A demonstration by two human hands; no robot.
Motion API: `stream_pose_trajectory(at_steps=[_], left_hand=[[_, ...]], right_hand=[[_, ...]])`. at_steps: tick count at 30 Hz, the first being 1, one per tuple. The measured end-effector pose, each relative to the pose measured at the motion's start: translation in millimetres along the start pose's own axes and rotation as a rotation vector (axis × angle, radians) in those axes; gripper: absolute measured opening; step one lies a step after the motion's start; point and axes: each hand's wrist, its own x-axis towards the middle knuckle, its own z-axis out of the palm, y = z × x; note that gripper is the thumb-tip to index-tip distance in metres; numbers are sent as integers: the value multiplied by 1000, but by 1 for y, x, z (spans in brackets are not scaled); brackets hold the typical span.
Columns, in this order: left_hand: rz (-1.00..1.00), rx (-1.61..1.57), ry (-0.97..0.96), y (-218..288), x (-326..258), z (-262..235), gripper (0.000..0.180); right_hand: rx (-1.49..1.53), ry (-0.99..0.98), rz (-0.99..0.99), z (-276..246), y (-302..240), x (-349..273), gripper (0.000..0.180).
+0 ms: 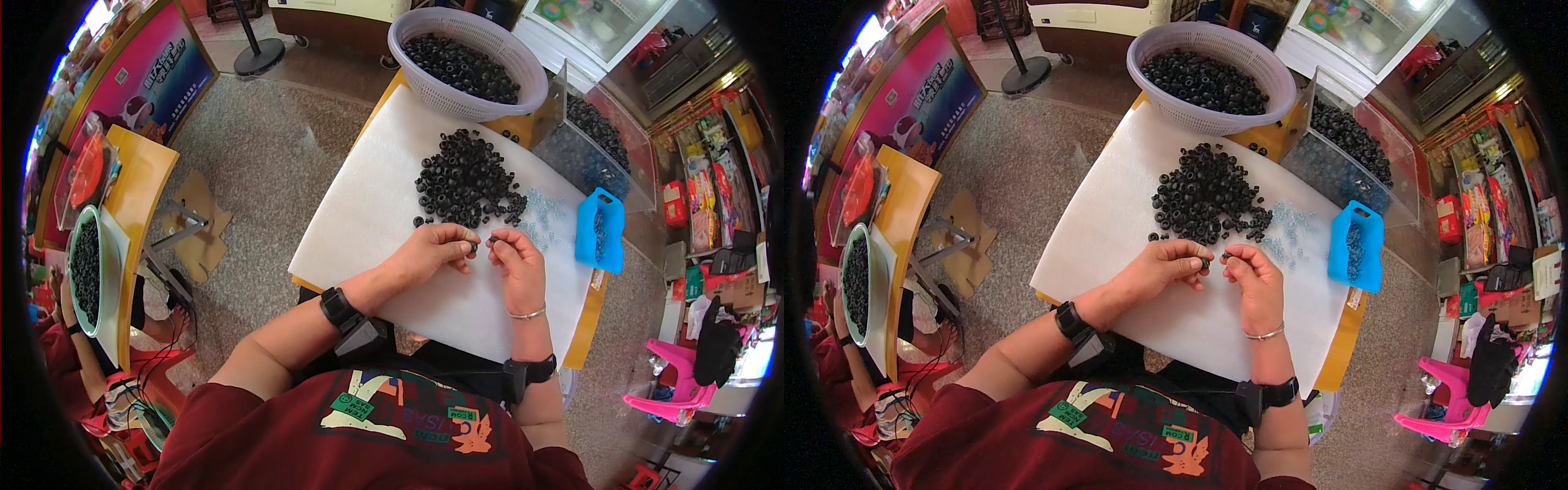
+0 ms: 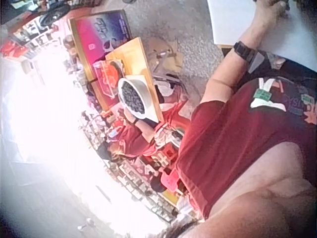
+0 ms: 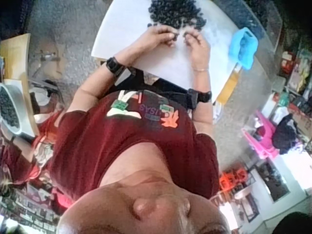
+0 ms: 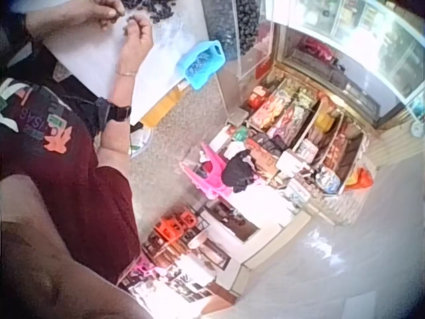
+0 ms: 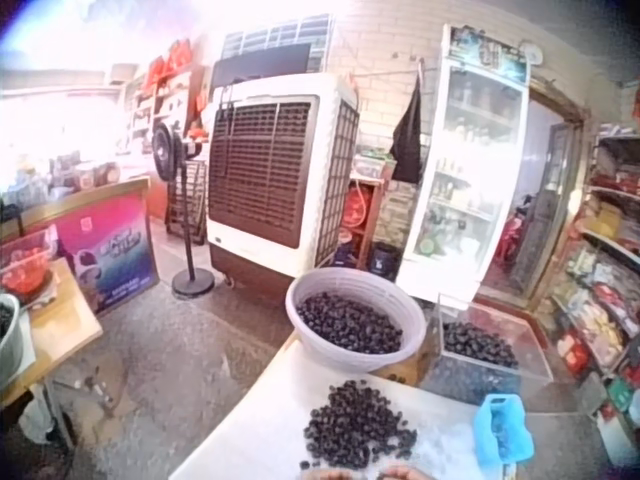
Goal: Sorting small black plastic or rubber components on a table into various containers.
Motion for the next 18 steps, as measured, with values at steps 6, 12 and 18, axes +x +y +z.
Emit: stream_pose_trajectory(at_steps=[6, 12, 18], left_hand=[[24, -47, -26, 0, 0, -1, 19], [40, -54, -47, -4, 0, -4, 19], [52, -33, -38, 1, -2, -1, 20]], right_hand=[[148, -76, -17, 10, 2, -14, 18], [-238, 8, -227, 29, -6, -23, 16], [-200, 94, -188, 30, -6, -27, 15]])
